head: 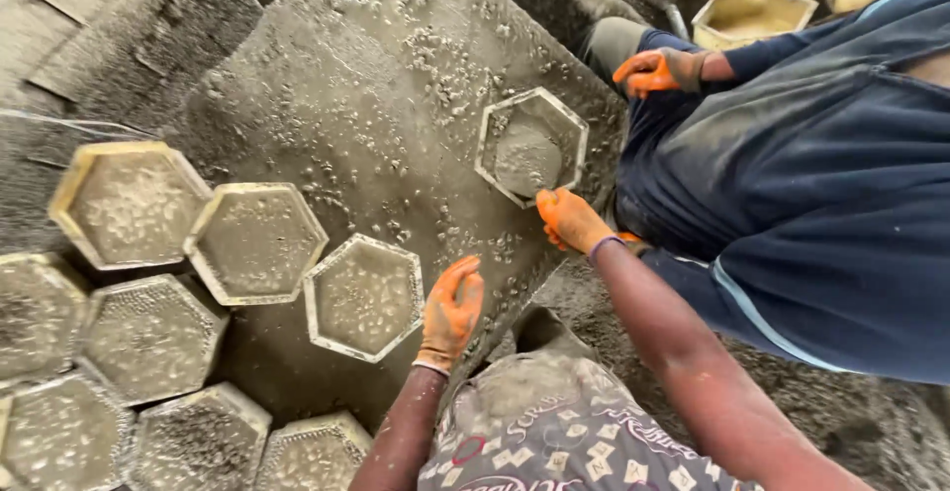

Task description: Filling and smoothing concrete in hexagonal molds to create pavers.

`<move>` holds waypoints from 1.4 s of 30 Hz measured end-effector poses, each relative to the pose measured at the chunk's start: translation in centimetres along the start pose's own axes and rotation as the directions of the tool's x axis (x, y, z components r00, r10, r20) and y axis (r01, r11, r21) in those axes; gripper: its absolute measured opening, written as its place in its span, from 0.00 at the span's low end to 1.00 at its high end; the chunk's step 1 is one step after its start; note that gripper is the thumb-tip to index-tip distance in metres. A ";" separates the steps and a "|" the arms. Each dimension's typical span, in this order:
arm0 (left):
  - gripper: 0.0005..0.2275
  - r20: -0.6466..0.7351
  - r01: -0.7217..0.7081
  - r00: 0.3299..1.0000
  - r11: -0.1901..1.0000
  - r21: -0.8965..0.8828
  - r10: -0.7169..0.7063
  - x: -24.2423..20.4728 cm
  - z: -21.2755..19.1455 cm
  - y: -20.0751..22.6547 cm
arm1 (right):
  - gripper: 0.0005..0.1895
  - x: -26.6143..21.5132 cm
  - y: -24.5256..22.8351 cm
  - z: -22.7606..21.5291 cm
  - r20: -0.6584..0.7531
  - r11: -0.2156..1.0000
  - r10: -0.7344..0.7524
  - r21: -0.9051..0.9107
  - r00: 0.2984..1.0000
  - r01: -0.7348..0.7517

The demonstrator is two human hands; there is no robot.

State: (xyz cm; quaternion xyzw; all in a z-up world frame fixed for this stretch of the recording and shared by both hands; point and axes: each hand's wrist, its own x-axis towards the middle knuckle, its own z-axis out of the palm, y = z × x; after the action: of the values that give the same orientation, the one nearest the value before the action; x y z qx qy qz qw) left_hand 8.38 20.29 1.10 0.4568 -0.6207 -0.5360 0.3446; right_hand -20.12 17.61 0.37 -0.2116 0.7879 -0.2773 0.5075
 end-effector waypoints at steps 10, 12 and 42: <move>0.14 -0.137 0.107 0.986 0.992 0.067 -0.097 -5.9 -1.0 -3.6 | 0.24 0.8 -0.5 0.6 0.005 0.995 -0.098 -0.033 0.995 0.098; 0.14 -0.170 0.128 0.979 0.989 0.079 -0.113 -6.6 -1.6 -5.0 | 0.24 0.2 -1.6 0.1 0.029 0.995 -0.092 -0.030 0.995 0.093; 0.17 -0.713 0.454 0.675 0.869 0.199 -0.189 -7.8 -14.7 -9.7 | 0.20 -10.1 8.7 4.1 0.244 0.983 0.049 -0.185 0.969 -0.003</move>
State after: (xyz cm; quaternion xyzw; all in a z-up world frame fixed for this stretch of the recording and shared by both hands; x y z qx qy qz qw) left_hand 26.49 22.32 -5.11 0.7774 -0.4485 -0.2639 0.3533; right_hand -12.86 29.47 0.27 -0.2798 0.7434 -0.1684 0.5836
